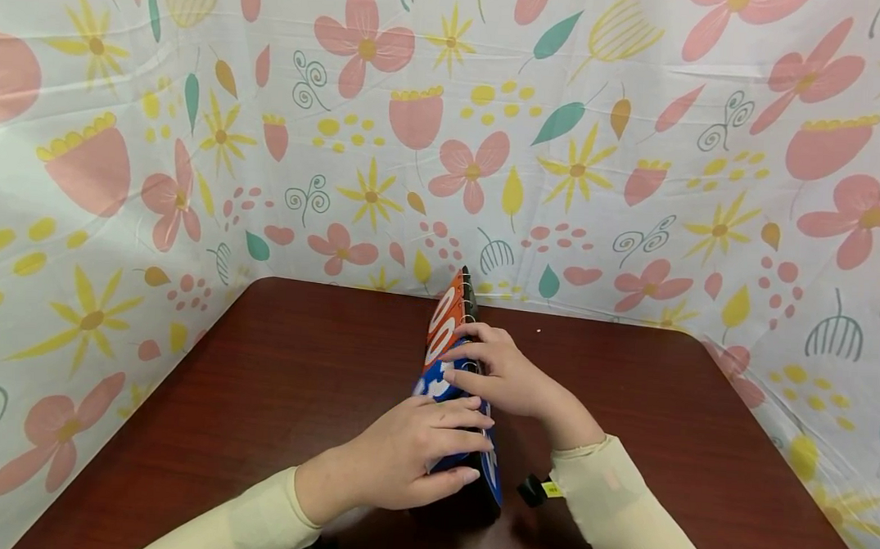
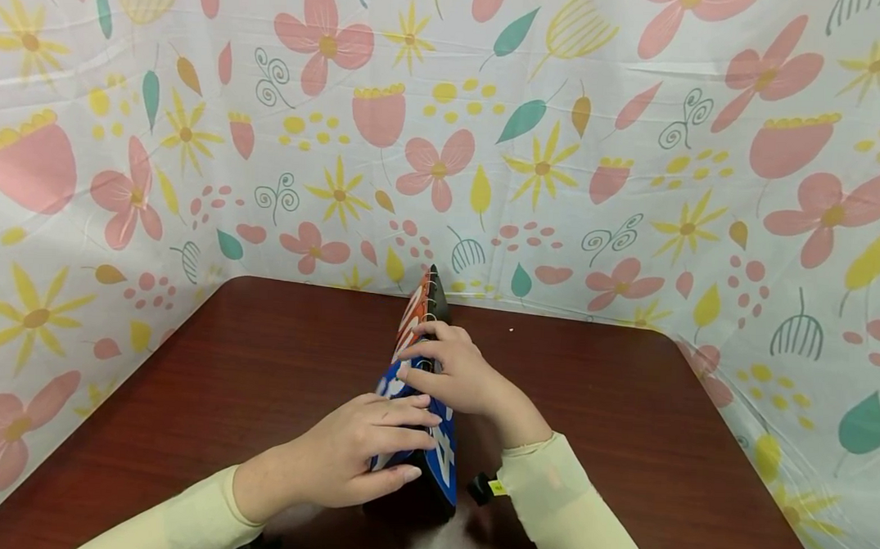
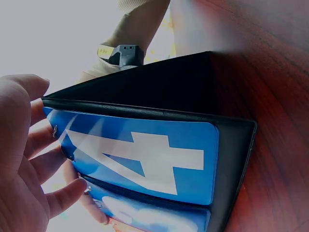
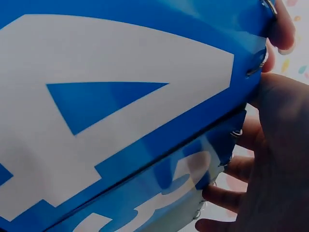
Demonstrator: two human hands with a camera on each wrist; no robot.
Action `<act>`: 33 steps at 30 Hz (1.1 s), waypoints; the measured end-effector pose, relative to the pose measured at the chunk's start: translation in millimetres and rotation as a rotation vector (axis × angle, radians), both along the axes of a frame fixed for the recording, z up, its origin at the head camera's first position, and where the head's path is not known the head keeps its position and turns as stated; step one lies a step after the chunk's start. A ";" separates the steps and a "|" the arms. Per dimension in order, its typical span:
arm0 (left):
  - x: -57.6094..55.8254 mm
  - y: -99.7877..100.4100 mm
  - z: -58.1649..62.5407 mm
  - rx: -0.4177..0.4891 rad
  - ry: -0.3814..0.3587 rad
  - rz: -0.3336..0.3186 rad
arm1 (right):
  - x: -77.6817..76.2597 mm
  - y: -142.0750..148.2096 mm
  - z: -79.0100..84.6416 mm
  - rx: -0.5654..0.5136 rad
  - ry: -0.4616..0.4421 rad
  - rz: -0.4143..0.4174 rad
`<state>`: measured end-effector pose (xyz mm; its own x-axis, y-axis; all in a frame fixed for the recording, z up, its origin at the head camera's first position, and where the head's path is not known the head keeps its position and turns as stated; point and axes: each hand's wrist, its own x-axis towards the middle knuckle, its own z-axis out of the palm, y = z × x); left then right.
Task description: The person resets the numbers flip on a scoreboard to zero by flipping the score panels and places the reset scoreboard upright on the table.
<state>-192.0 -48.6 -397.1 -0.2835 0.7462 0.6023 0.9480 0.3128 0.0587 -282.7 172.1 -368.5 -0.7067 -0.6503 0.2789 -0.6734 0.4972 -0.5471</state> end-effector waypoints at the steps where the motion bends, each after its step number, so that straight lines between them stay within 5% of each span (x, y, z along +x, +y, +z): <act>1: -0.2 0.0 -0.2 0.004 -0.003 -0.001 | -0.6 1.6 0.1 -0.004 0.001 0.005; 9: -0.3 0.4 0.2 0.024 -0.025 -0.003 | -17.3 26.9 2.7 -0.177 -0.095 -0.027; 16: 0.1 -0.3 0.1 0.008 -0.021 0.002 | -52.7 44.8 -34.4 -0.195 -0.423 0.033; 19: 0.6 -0.3 -0.1 0.006 -0.016 0.004 | -60.3 47.5 -46.8 -0.189 -0.498 0.057; 26: 1.6 -0.5 0.2 0.006 -0.080 0.007 | -66.6 53.6 -54.9 -0.187 -0.540 0.075; 33: 3.9 -1.4 2.1 -0.009 -0.173 0.014 | -66.8 65.5 -45.5 -0.208 -0.445 0.111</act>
